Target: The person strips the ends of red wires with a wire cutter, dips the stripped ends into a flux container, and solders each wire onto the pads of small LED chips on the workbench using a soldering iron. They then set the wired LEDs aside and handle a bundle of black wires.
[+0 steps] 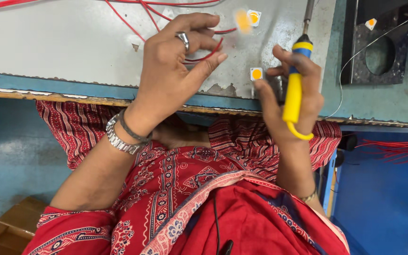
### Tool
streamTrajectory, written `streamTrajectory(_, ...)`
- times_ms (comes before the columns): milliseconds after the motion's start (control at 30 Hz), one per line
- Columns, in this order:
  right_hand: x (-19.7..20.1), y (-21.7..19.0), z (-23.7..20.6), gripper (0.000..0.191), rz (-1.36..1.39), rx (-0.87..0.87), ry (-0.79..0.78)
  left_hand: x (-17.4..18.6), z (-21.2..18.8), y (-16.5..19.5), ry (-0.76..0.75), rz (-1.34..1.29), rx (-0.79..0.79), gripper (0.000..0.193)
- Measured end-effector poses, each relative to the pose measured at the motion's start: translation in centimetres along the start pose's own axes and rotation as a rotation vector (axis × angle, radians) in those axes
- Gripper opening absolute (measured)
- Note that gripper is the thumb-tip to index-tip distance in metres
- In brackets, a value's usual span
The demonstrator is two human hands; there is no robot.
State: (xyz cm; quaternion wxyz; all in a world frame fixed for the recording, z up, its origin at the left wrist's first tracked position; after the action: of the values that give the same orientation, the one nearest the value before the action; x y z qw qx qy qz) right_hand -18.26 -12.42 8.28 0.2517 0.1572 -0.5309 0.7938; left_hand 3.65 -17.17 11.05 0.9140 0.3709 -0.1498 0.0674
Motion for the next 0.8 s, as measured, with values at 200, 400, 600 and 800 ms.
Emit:
streamTrajectory(200, -1.2, -0.4, 0.3, 0.054, -0.114, 0.035, -0.006, -2.2, -1.3, -4.6, -0.27, -0.069, 0.57, 0.025)
streamTrajectory(400, -0.7, 0.7, -0.5, 0.058, 0.061, 0.064, -0.024, -2.0, 0.2, -1.3, -0.364, -0.304, 0.138, 0.03)
streamTrajectory(600, -0.7, 1.4, -1.3, 0.058, 0.101, 0.062, -0.037, -2.6, -1.0, -1.6, -0.436, -0.236, 0.055, 0.016)
streamTrajectory(800, -0.4, 0.8, -2.0, 0.057, 0.119, 0.145, -0.062, -2.7, -1.8, 0.0, -0.363, -0.075, -0.1, 0.013)
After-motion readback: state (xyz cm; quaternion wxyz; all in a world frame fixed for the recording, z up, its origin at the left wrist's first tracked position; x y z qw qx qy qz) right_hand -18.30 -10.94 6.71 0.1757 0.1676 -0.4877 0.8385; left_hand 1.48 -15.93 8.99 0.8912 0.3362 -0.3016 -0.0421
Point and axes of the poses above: each hand's wrist, its own z-axis towards the middle knuckle, its own x-axis out of the back of the hand, y = z × x, the point moved 9 cm from there along z, towards the middle knuckle, and after that the axes turned 4 degrees about -x, right-handed, at the moved point
